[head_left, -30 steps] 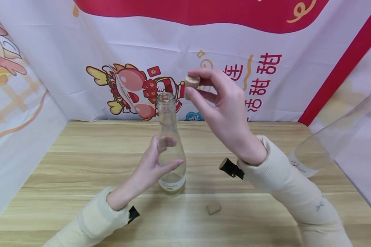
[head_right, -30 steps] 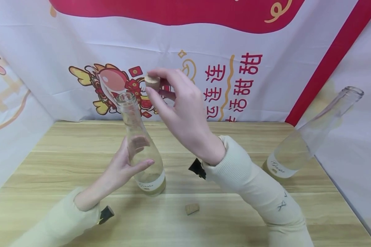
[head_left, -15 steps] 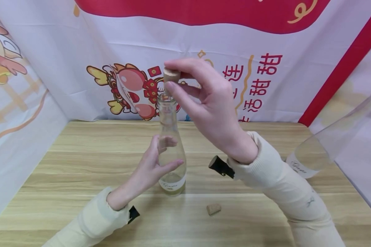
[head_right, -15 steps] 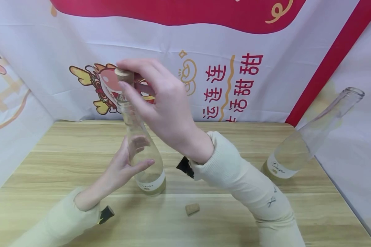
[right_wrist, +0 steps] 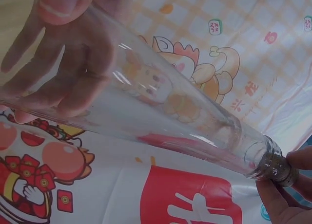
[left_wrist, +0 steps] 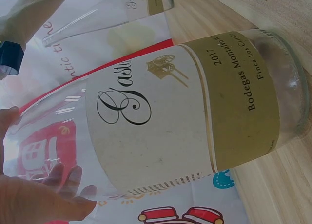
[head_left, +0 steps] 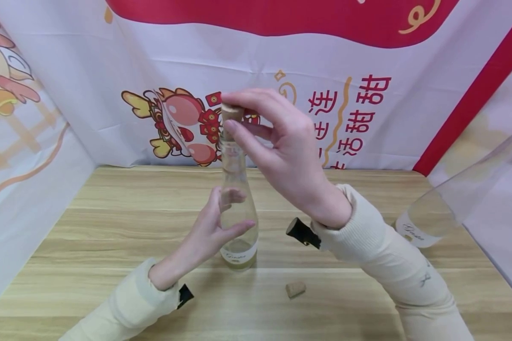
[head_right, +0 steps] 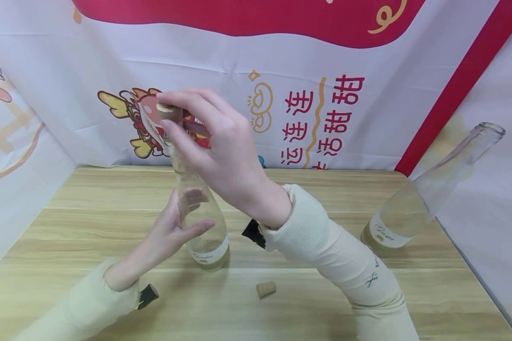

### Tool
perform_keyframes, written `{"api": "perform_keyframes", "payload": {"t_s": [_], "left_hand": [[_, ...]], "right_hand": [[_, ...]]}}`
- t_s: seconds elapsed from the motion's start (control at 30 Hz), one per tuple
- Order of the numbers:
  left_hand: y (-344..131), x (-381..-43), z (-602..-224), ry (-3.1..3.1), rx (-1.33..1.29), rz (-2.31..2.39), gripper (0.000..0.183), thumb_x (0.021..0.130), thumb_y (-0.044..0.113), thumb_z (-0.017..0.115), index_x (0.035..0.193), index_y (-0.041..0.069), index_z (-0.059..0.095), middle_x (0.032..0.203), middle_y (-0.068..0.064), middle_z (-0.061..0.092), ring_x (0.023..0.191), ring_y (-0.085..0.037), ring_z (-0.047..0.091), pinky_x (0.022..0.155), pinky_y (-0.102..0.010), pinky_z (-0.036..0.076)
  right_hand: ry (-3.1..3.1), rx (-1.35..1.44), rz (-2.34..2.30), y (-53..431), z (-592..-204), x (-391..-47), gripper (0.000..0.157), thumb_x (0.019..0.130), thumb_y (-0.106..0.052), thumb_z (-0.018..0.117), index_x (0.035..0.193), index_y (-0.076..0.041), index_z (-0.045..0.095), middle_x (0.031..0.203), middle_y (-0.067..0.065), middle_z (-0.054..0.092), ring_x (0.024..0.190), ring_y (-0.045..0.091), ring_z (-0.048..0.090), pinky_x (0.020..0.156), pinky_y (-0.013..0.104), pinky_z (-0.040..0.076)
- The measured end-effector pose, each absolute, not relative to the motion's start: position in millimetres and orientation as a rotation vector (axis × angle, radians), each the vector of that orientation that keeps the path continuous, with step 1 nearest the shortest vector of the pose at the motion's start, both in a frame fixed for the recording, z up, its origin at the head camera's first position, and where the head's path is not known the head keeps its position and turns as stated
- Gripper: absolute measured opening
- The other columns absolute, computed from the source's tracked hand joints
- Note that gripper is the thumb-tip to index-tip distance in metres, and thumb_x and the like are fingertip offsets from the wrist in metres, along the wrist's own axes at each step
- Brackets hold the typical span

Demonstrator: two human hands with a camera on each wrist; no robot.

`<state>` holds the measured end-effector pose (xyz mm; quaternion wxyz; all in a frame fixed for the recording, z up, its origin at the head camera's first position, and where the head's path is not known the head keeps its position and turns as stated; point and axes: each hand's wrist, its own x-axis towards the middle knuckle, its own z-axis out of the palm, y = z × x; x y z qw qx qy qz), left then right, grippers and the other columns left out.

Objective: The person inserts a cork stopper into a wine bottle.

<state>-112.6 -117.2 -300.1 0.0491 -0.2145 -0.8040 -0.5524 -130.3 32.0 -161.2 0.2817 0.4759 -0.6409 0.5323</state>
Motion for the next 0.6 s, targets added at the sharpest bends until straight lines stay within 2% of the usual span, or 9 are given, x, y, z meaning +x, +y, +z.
{"api": "perform_keyframes", "payload": {"t_s": [0.17,0.33,0.6], "left_hand": [[-117.3,-112.9,-301.3,-2.438,-0.669,-1.68,0.054,0.08,0.013,0.07,0.12,0.005,0.034,0.122,-0.008,0.049,0.117,-0.022,0.046,0.1,-0.048,0.036],[-116.8,-113.4,-301.9,-2.428,-0.679,-1.666,0.055,0.079,0.012,0.07,0.12,0.004,0.034,0.121,-0.008,0.049,0.116,-0.021,0.047,0.101,-0.043,0.037],[-116.7,-113.6,-301.9,-2.43,-0.679,-1.663,0.055,0.08,0.012,0.07,0.12,0.004,0.034,0.121,-0.008,0.049,0.116,-0.021,0.047,0.101,-0.042,0.037]], "right_hand": [[-1.74,1.267,1.401,31.9,-164.4,-132.3,0.023,0.081,0.011,0.06,0.103,0.016,0.058,0.102,0.023,0.058,0.093,0.02,0.059,0.081,0.028,0.052],[-1.739,1.269,1.385,31.9,-164.8,-130.8,0.022,0.08,0.011,0.061,0.101,0.016,0.058,0.101,0.023,0.058,0.095,0.023,0.059,0.083,0.027,0.051],[-1.74,1.263,1.37,32.0,-165.0,-130.7,0.018,0.081,0.009,0.061,0.098,0.015,0.06,0.098,0.022,0.06,0.092,0.022,0.059,0.081,0.027,0.052]]}}
